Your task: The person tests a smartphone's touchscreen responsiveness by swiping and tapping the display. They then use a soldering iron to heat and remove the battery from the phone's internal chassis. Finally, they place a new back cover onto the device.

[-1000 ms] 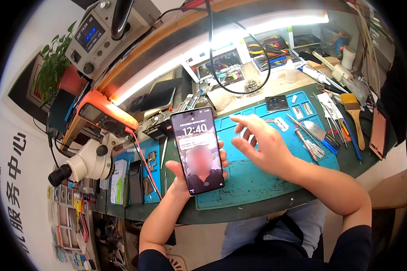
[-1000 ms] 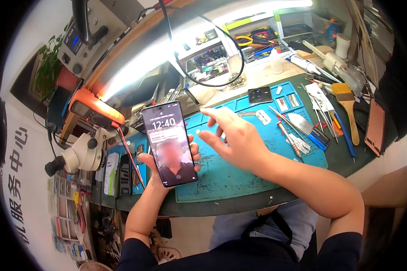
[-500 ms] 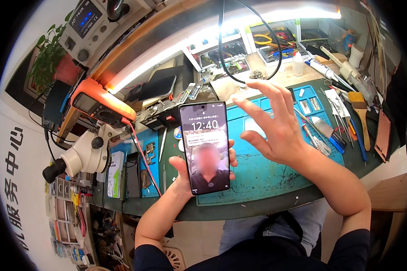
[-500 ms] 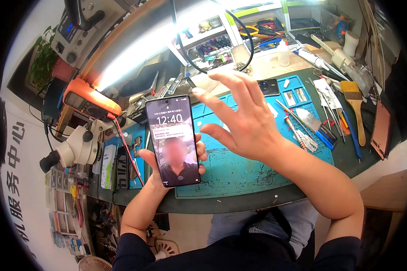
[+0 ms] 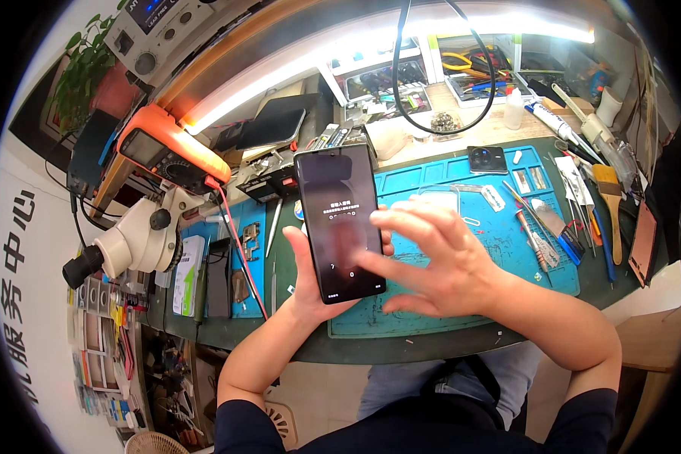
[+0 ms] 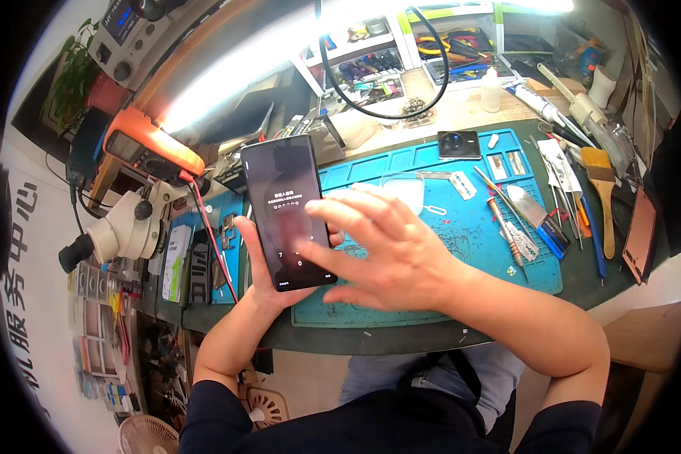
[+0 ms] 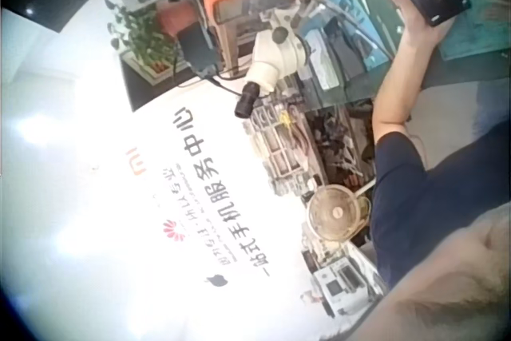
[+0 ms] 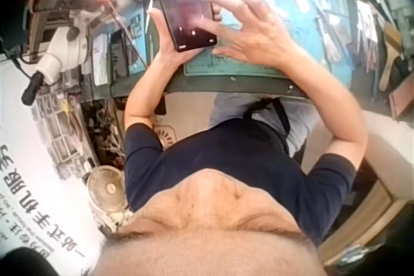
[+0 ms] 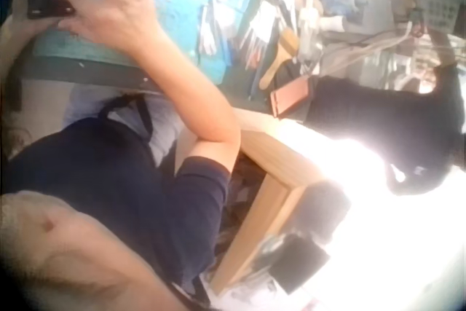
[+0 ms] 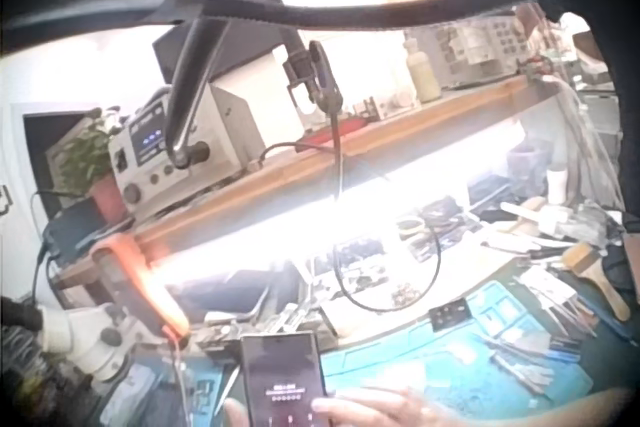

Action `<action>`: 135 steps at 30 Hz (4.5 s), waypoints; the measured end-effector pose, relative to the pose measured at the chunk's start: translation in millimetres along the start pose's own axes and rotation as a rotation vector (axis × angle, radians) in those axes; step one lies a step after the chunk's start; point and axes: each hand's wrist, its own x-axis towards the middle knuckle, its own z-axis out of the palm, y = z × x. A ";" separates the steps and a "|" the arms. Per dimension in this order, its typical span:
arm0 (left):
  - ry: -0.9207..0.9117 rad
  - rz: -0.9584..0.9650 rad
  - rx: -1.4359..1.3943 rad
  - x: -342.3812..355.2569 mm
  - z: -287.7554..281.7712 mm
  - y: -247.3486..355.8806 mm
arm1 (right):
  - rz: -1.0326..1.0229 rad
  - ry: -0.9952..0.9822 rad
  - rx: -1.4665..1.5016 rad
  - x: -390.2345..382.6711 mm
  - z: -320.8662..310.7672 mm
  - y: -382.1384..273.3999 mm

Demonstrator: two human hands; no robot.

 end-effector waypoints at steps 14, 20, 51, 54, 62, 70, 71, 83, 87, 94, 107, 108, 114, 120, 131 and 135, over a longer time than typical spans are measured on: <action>-0.060 -0.011 -0.044 -1.3 4.6 -2.6 | -0.071 -0.012 0.009 -1.7 7.9 -2.4; -0.148 -0.016 -0.058 3.8 4.8 -1.6 | -0.120 0.019 -0.016 -0.9 4.1 -2.7; -0.008 -0.026 0.049 3.7 12.0 -1.2 | -0.035 0.176 0.001 0.6 -2.6 -7.5; -0.010 -0.029 0.028 4.4 9.7 1.1 | 0.113 0.143 0.069 -2.9 5.2 -4.9; -0.007 -0.005 -0.028 6.7 9.2 -0.4 | 0.249 0.130 0.123 -8.2 16.1 -4.9; -0.032 0.050 -0.115 6.2 5.2 4.6 | 0.325 0.164 0.115 -3.2 8.8 -10.7; -0.037 0.054 -0.116 5.5 4.2 4.7 | 0.293 0.131 0.081 -1.2 6.1 -11.9; 0.082 0.029 0.061 1.5 8.5 -3.6 | 0.212 -0.040 -0.073 -3.3 9.4 -14.9; 0.088 0.028 0.085 0.6 10.3 -3.0 | 0.209 -0.036 -0.064 -4.1 9.3 -14.6; 0.089 0.020 0.082 0.5 8.2 -2.2 | 0.195 -0.026 -0.037 -2.1 8.2 -15.1; 0.022 0.047 -0.023 1.1 4.0 -6.4 | 0.183 -0.048 -0.045 -3.6 8.9 -15.0; 0.004 0.033 -0.041 0.7 3.0 -6.5 | 0.170 -0.037 -0.043 -3.3 7.9 -15.3; 0.012 0.001 -0.027 -3.5 2.6 -2.6 | 0.111 -0.018 -0.061 -1.8 3.1 -13.7; 0.196 0.000 0.251 -3.5 16.2 -3.1 | 0.182 0.042 -0.162 4.1 1.4 -3.6; 0.041 0.016 0.012 0.3 10.0 -3.3 | 0.103 0.001 -0.103 1.5 1.1 -5.4; 0.041 0.020 -0.003 0.8 12.5 -4.0 | 0.114 -0.015 -0.119 0.7 2.0 -6.8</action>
